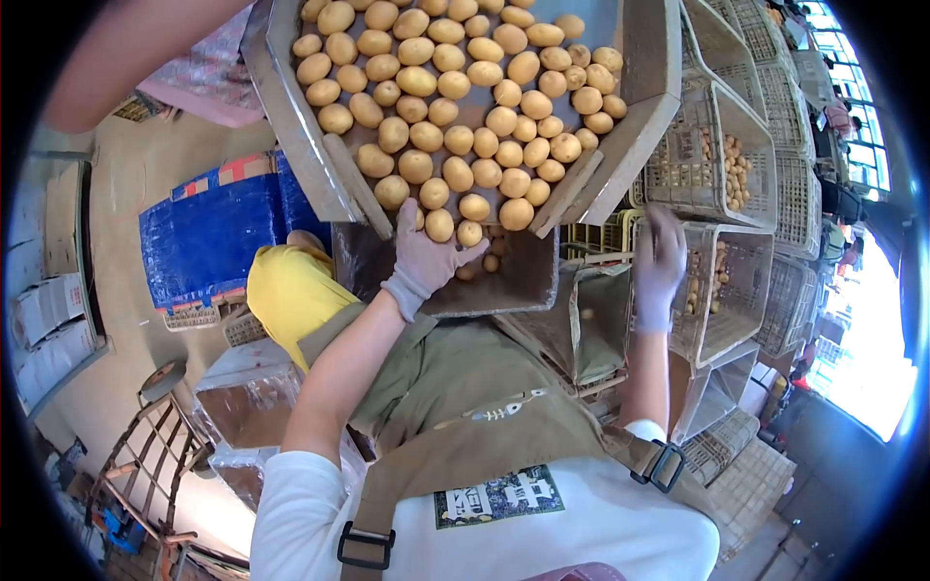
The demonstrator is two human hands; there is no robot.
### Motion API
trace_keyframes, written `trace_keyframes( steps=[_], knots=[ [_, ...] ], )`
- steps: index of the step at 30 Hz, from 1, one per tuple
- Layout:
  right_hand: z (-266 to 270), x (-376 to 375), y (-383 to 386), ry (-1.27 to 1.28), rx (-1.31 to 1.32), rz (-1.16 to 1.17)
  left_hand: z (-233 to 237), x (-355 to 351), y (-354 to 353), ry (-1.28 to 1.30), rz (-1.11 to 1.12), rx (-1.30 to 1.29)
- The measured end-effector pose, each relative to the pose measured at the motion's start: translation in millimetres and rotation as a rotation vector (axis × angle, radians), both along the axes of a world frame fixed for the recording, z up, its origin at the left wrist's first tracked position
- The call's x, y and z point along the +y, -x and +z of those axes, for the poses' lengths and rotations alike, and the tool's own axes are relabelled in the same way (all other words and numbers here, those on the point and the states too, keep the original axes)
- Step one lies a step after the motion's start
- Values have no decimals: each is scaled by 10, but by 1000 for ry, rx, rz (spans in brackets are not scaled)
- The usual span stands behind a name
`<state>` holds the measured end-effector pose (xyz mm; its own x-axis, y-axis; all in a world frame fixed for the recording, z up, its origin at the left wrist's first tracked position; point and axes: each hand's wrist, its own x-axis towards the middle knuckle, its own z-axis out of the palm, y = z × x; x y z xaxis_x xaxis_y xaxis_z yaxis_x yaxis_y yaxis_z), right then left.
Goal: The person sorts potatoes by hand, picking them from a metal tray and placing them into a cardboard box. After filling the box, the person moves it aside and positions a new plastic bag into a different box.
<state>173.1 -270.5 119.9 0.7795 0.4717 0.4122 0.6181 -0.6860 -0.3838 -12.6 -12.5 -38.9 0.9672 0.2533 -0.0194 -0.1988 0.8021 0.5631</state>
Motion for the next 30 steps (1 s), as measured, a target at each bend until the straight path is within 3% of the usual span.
trace_keyframes(
  steps=[2, 4, 6, 7, 9, 11, 13, 14, 16, 17, 19, 21, 22, 23, 25, 26, 27, 28, 30],
  knots=[
    [153, 771, -431, -51, 124, 33, 209, 43, -24, 216, -46, 37],
    [-33, 1367, -1069, 8, 20, 110, 284, 65, -24, 482, -105, 75],
    [-277, 1836, -1717, 176, 305, -9, 335, 95, -19, 714, -134, 57],
    [-338, 2073, -1862, 334, 388, -149, 250, 75, -7, 675, -103, 50],
    [-395, 2116, -2067, 419, 372, -22, 111, 10, -16, 141, -13, 45],
    [-290, 2083, -1988, 446, 435, 71, 56, -35, 26, 154, -2, 33],
    [-153, 1879, -1642, 145, 392, 156, 173, 32, 8, 697, -84, -2],
    [-53, 1763, -1441, -5, 366, 200, 244, 65, -15, 721, -94, 6],
    [274, 1291, -1007, -373, 639, 204, 344, 92, -30, 775, -104, 25],
    [314, 927, -908, -405, 484, 54, 268, 66, -15, 589, -92, 52],
    [318, 310, -768, -1276, 478, -30, 92, 30, -14, 138, -76, 94],
    [20, -464, -911, -1327, 465, 113, 62, 43, -18, -458, -37, 129],
    [-129, -850, -984, -1351, 463, 186, 83, 58, -43, -489, -39, 113],
    [68, -331, -781, -1076, 338, -95, 99, 72, -66, -520, -41, 97],
    [339, 481, -513, -643, 368, -279, 129, 55, -22, 41, -96, 59],
    [344, 779, -523, -501, 508, -184, 144, 58, -14, 319, -116, 40],
    [207, 1019, -577, -263, 427, -17, 317, 105, -17, 616, -171, 41],
    [102, 1301, -627, -7, 166, 63, 281, 95, -18, 518, -163, 51],
    [-283, 1692, -895, 307, 170, 112, 206, 69, -14, 442, -158, 66]
  ],
)
